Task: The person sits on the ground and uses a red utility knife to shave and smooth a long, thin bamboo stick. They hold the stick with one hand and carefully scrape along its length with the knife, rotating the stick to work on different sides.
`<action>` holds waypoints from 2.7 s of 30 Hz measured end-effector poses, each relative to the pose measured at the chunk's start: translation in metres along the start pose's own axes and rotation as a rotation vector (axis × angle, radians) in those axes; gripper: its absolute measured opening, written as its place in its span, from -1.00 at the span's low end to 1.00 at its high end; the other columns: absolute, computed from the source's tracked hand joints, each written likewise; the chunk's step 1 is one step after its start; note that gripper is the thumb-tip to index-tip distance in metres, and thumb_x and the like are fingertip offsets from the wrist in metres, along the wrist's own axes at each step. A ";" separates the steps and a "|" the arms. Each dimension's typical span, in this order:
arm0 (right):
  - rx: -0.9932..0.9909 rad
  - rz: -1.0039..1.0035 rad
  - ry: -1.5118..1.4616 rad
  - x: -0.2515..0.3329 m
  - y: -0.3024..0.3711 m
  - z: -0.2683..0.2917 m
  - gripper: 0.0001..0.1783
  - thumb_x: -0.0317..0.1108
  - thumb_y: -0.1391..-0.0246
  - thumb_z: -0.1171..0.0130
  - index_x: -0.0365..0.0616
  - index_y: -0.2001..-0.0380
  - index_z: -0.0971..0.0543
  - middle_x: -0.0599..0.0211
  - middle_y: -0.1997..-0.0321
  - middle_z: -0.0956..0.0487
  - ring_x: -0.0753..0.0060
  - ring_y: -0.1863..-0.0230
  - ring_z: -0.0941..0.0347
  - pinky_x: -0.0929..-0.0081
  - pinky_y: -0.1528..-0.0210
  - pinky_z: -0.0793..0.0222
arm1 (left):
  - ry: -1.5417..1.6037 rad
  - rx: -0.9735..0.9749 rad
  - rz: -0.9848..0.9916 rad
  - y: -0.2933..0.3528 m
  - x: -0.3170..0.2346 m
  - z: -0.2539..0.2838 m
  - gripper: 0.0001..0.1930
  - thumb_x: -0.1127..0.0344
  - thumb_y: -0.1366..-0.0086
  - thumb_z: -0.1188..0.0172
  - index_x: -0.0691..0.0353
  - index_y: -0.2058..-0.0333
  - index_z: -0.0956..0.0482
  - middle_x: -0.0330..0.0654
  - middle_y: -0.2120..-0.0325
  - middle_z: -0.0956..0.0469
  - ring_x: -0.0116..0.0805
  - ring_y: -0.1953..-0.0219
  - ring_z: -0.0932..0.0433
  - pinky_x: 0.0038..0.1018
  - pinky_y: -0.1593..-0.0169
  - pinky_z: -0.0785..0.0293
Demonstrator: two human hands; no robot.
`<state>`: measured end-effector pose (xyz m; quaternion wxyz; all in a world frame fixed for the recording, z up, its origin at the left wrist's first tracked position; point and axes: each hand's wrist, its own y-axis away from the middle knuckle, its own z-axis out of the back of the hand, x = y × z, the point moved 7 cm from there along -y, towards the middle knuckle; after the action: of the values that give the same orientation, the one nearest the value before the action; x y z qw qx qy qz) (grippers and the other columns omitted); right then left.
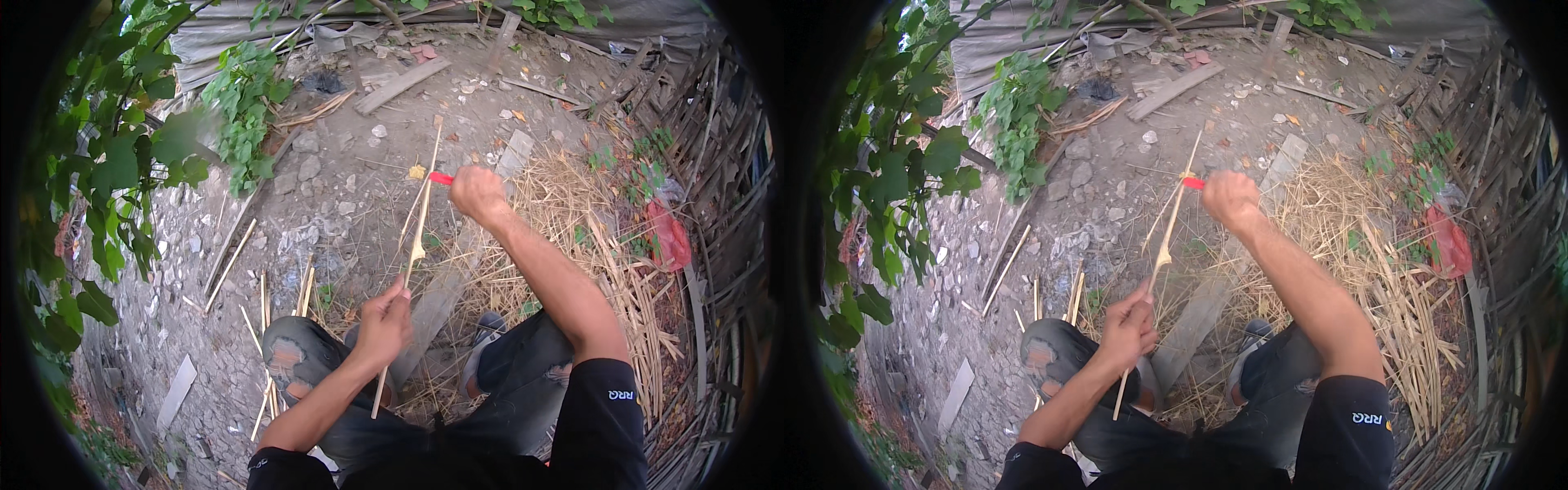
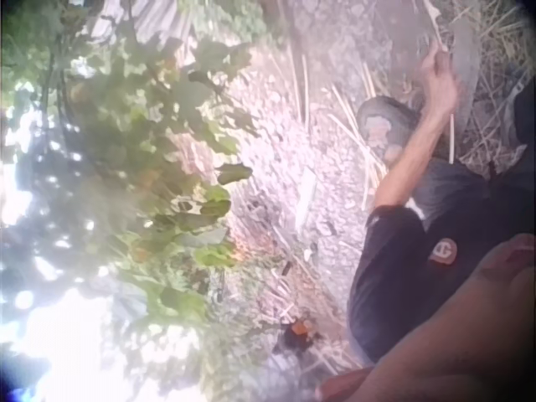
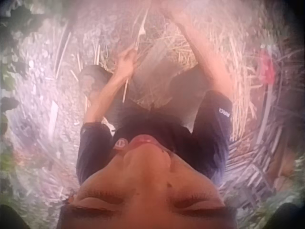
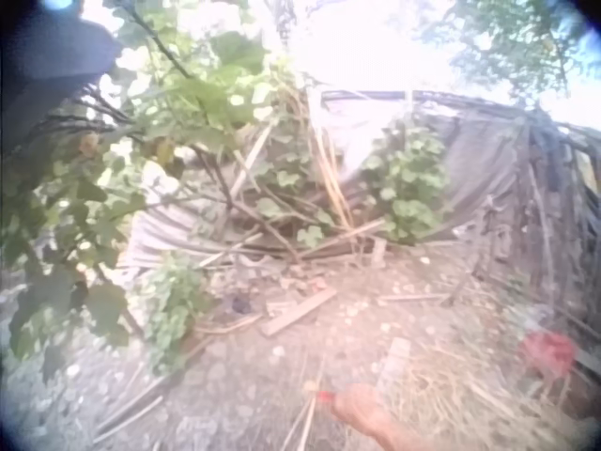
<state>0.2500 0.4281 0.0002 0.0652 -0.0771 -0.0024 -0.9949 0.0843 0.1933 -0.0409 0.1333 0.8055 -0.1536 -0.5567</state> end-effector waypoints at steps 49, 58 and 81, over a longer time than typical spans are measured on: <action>-0.060 0.369 -0.185 0.055 0.094 0.040 -0.73 -0.27 -0.02 -0.20 -0.29 0.55 -0.64 -0.12 0.62 -0.58 -0.23 0.49 -0.60 0.02 0.35 -0.55 | -0.273 -0.037 -0.404 -0.015 -0.062 0.014 -0.48 0.31 -0.53 0.00 0.28 -0.39 -0.22 -0.49 0.61 -0.25 -0.73 0.60 -0.22 -0.66 0.52 -0.20; -0.095 0.394 -0.143 0.059 0.082 0.025 -0.79 -0.35 0.04 -0.18 -0.31 0.58 -0.62 -0.16 0.63 -0.57 -0.18 0.51 -0.61 0.03 0.38 -0.56 | -0.129 0.020 -0.282 -0.015 -0.053 0.011 -0.49 0.32 -0.55 0.02 0.23 -0.41 -0.20 -0.50 0.62 -0.14 -0.71 0.62 -0.12 -0.64 0.56 -0.10; -0.032 0.363 -0.169 0.035 0.091 0.051 -0.75 -0.33 0.04 -0.16 -0.35 0.55 -0.62 -0.19 0.54 -0.59 -0.26 0.38 -0.60 -0.04 0.20 -0.55 | 0.017 0.147 -0.190 -0.004 -0.037 0.015 -0.47 0.29 -0.56 0.05 0.21 -0.43 -0.14 -0.49 0.66 -0.07 -0.68 0.67 0.01 -0.61 0.60 -0.01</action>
<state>0.2353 0.3340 0.0559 0.2417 -0.1605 0.0220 -0.9567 0.0585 0.2111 -0.0158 0.0221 0.8286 -0.1159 -0.5472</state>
